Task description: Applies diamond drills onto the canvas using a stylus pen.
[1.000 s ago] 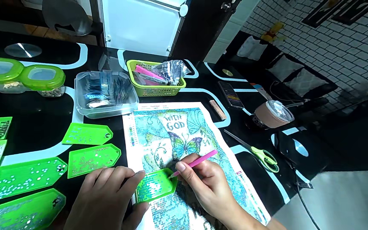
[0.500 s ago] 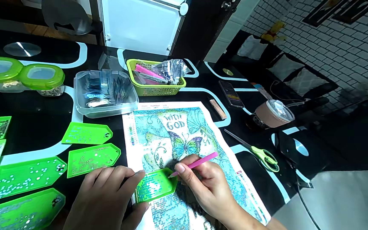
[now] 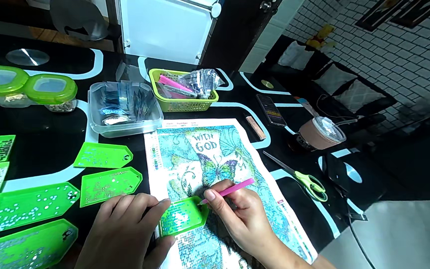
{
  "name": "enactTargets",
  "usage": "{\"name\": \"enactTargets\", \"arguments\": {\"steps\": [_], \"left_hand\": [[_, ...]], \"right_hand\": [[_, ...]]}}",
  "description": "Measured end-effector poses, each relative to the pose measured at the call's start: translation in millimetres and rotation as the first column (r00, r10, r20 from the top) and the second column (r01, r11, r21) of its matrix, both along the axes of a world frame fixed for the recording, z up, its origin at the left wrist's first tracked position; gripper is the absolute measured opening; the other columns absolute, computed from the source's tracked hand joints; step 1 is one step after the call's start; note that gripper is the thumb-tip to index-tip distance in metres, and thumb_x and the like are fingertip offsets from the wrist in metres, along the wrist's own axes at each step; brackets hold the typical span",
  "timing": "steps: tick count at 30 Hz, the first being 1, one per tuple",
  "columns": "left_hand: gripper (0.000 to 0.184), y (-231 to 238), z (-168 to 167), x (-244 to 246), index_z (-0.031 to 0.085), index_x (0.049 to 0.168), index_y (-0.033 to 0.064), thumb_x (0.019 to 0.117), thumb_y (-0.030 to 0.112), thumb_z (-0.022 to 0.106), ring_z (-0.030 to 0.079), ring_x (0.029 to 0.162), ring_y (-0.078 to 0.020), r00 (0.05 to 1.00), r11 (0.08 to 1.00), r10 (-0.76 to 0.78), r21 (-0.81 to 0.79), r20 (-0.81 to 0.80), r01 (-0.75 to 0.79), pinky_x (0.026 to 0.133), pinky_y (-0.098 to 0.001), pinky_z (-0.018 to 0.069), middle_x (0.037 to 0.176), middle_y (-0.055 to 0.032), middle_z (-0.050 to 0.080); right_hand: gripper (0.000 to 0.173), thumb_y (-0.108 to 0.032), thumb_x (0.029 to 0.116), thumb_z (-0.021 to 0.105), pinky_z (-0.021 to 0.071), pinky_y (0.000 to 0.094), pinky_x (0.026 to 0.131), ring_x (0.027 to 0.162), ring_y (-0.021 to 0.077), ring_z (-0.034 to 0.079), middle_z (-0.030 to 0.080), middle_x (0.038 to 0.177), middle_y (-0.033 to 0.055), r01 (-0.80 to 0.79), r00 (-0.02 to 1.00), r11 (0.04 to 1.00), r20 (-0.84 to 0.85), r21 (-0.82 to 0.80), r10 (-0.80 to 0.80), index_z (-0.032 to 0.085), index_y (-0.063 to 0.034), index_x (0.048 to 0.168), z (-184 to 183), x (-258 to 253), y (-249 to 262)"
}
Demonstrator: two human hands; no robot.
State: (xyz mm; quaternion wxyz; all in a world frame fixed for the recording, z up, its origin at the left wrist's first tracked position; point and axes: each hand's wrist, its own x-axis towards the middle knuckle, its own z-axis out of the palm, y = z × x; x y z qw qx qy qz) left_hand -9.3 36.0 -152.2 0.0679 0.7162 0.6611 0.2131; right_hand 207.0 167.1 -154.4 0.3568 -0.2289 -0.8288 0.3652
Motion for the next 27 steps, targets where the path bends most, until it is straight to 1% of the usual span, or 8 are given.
{"name": "enactTargets", "arguments": {"steps": [4,8,13,15,16,20,24,27], "left_hand": [[0.048,0.2,0.2,1.0,0.072,0.127,0.0173,0.0935,0.050,0.063,0.064,0.097,-0.0329,1.000,1.000,0.005,0.002,0.002,-0.005,0.092,-0.0539,0.0428,0.107,-0.0106,0.070],[0.048,0.3,0.0,0.8,0.072,0.127,0.0171,0.0933,0.050,0.063,0.065,0.097,-0.0332,1.000,1.000,0.000,0.001,0.001,0.000,0.092,-0.0541,0.0431,0.108,-0.0108,0.070],[0.049,0.3,1.3,0.2,0.072,0.127,0.0164,0.0935,0.051,0.063,0.065,0.098,-0.0343,1.000,1.000,-0.004,-0.013,0.004,0.004,0.092,-0.0552,0.0431,0.109,-0.0121,0.070],[0.049,0.5,1.0,0.1,0.072,0.127,0.0166,0.0932,0.051,0.063,0.065,0.098,-0.0345,1.000,1.000,-0.004,-0.013,0.001,0.004,0.092,-0.0554,0.0432,0.108,-0.0123,0.070],[0.049,0.4,1.1,0.0,0.072,0.128,0.0167,0.0934,0.051,0.063,0.065,0.098,-0.0345,1.000,1.000,-0.005,-0.018,0.001,0.005,0.092,-0.0554,0.0432,0.108,-0.0123,0.070],[0.049,0.3,2.2,-0.7,0.071,0.128,0.0158,0.0933,0.050,0.064,0.065,0.098,-0.0350,1.000,1.000,-0.013,-0.025,0.007,0.013,0.093,-0.0557,0.0425,0.108,-0.0133,0.069],[0.048,0.1,4.3,-0.7,0.071,0.128,0.0151,0.0938,0.048,0.065,0.064,0.099,-0.0359,1.000,0.999,-0.014,-0.036,0.021,0.015,0.093,-0.0566,0.0423,0.109,-0.0138,0.069],[0.048,0.1,3.9,-0.8,0.071,0.128,0.0152,0.0938,0.048,0.064,0.064,0.100,-0.0363,1.000,0.999,-0.013,-0.034,0.019,0.013,0.093,-0.0563,0.0428,0.110,-0.0139,0.069]], "right_hand": [[0.024,-0.019,0.1070,0.056,0.0549,0.0172,0.066,0.071,0.0010,0.064,0.069,0.081,0.0024,0.004,1.000,1.000,0.023,0.014,-0.004,0.069,-0.0006,0.098,-0.8,0.1,-0.2],[0.024,-0.018,0.1072,0.055,0.0550,0.0168,0.066,0.072,0.0007,0.064,0.069,0.081,0.0013,0.002,1.000,1.000,-0.002,-0.014,-0.002,0.068,-0.0007,0.098,0.5,0.4,0.4],[0.022,-0.018,0.1076,0.055,0.0576,0.0195,0.066,0.072,0.0028,0.066,0.069,0.082,-0.0011,-0.013,0.995,0.972,-0.104,-0.235,-0.012,0.068,-0.0031,0.098,7.4,5.7,-0.8],[0.022,-0.018,0.1079,0.054,0.0584,0.0204,0.067,0.073,0.0033,0.067,0.070,0.083,-0.0013,-0.019,0.993,0.959,-0.116,-0.283,-0.015,0.067,-0.0040,0.098,9.9,9.3,-2.8],[0.022,-0.018,0.1081,0.053,0.0582,0.0205,0.068,0.074,0.0033,0.067,0.070,0.084,-0.0010,-0.021,0.994,0.961,-0.109,-0.275,-0.009,0.067,-0.0036,0.099,9.6,10.9,-3.1],[0.021,-0.018,0.1083,0.053,0.0550,0.0185,0.069,0.074,0.0021,0.064,0.067,0.085,0.0004,-0.018,1.000,0.991,-0.011,-0.133,0.017,0.065,-0.0020,0.104,7.0,10.1,-0.3],[0.025,-0.021,0.1086,0.053,0.0550,0.0182,0.071,0.075,0.0017,0.064,0.068,0.084,0.0025,-0.034,0.997,0.999,0.062,-0.011,0.035,0.066,-0.0009,0.101,10.8,3.5,1.9],[0.028,-0.023,0.1088,0.052,0.0541,0.0186,0.070,0.074,0.0025,0.063,0.067,0.082,0.0031,-0.035,0.994,0.999,0.104,0.021,0.033,0.067,-0.0013,0.099,11.3,0.4,2.4]]}}
